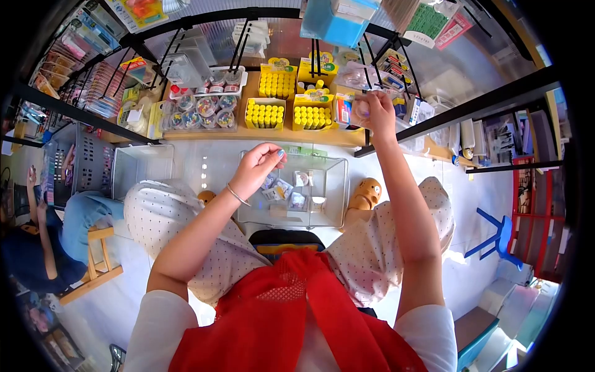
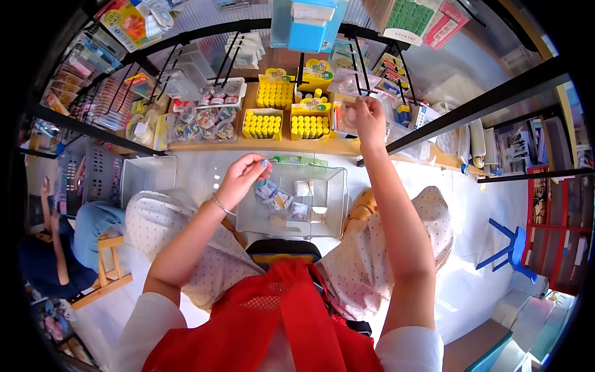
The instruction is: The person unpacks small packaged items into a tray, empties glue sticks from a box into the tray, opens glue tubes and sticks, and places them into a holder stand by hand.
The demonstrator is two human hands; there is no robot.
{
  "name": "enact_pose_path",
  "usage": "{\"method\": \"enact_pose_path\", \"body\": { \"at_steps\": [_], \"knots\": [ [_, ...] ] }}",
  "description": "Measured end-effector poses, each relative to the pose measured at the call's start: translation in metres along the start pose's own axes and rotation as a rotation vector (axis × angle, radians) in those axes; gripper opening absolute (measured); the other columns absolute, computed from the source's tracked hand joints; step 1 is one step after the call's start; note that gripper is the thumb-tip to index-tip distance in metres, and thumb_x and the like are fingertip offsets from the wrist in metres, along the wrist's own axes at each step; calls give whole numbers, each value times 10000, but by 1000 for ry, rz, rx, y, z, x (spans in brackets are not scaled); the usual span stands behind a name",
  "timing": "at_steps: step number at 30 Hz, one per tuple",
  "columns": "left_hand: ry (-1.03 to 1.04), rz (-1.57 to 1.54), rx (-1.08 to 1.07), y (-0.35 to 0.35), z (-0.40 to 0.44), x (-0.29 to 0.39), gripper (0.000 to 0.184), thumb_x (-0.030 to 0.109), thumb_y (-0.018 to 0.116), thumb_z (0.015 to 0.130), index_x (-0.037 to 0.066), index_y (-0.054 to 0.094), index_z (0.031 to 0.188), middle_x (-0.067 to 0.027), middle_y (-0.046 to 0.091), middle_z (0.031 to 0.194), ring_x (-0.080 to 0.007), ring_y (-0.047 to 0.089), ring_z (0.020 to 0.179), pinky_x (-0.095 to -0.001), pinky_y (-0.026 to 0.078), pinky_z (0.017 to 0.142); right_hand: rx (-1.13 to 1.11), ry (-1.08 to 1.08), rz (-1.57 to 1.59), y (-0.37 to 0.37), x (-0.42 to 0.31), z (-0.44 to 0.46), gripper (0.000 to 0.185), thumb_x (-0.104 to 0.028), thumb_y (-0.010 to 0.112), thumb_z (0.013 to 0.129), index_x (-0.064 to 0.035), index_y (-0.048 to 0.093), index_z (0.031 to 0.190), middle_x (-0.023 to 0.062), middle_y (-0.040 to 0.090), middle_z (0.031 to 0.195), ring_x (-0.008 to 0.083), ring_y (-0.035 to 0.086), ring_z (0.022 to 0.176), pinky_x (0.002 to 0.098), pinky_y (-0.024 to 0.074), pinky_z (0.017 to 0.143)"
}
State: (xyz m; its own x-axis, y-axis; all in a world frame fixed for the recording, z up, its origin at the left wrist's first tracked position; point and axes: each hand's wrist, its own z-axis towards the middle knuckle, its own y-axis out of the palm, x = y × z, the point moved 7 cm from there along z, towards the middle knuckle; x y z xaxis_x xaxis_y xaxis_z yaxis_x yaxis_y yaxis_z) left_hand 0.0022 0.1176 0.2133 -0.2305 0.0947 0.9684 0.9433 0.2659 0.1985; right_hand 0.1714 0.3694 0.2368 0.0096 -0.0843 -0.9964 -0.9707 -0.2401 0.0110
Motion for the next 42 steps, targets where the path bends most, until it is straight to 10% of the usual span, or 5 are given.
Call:
{"method": "enact_pose_path", "body": {
  "at_steps": [20,35,42],
  "knots": [
    [20,-24,-13,13,-2,11,187,168,484,904,-1,530,968,-49,591,896,-105,561,797,-238,454,738,-134,233,351,28,9,12,229,-93,378,896,15,487,1067,113,561,1050,205,591,873,352,531,756],
    [-2,-9,-21,13,-2,10,180,166,492,900,8,533,975,-49,592,900,-106,562,808,-234,453,746,25,383,259,2,50,2,394,-353,637,794,-78,500,1040,18,501,945,132,472,896,325,396,780],
    [125,80,-84,20,-14,29,264,96,493,887,3,477,1133,-46,550,998,-102,547,857,-245,450,777,-339,242,30,52,-8,-124,271,-295,618,823,-79,510,945,-12,525,863,76,495,809,238,403,742]
  ]
}}
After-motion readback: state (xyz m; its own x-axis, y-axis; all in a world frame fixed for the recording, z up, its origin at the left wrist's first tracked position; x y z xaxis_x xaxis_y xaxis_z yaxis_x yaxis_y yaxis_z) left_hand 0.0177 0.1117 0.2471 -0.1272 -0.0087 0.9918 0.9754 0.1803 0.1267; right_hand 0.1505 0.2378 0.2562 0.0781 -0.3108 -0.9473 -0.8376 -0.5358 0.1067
